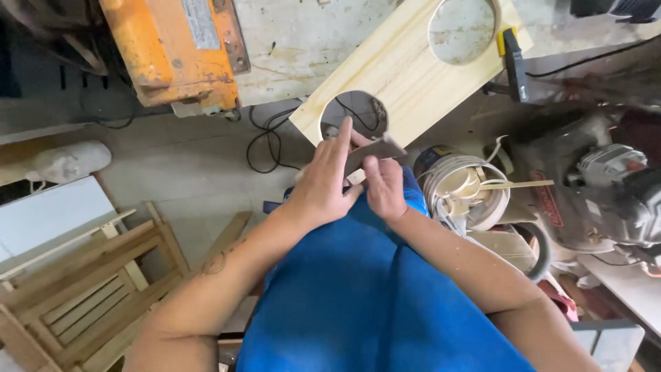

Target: The person is using a piece of sandpaper to smooth the inner edges of circular holes cut into a wooden board.

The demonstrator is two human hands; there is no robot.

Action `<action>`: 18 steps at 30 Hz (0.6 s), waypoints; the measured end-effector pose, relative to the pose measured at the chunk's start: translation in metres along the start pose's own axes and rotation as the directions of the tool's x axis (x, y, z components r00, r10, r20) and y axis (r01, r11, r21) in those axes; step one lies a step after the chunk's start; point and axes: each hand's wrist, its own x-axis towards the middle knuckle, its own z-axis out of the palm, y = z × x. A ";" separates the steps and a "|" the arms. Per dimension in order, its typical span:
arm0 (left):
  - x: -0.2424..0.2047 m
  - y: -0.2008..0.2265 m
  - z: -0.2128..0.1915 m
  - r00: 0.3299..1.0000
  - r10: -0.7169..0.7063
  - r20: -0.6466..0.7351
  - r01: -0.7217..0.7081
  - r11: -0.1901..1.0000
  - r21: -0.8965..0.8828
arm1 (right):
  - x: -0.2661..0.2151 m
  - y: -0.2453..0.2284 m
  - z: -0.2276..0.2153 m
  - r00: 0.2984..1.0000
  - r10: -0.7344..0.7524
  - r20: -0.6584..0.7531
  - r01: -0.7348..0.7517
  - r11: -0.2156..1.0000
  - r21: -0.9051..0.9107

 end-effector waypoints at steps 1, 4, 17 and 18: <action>-0.005 -0.001 -0.006 1.000 0.009 -0.008 -0.009 1.000 -0.004 | -0.005 -0.003 -0.006 1.000 -0.008 0.002 0.008 1.000 -0.009; -0.016 -0.025 -0.015 0.995 0.082 0.053 -0.087 0.991 0.097 | -0.015 -0.013 -0.031 0.987 -0.034 -0.157 0.037 0.999 0.019; 0.097 -0.097 -0.030 0.969 -0.226 0.106 0.146 0.859 0.491 | -0.022 -0.044 -0.096 0.888 0.459 0.004 -0.107 0.215 -0.971; 0.111 -0.104 -0.023 0.971 -0.196 0.137 0.095 0.842 0.532 | -0.021 -0.036 -0.089 0.846 0.533 -0.015 -0.035 0.027 -0.999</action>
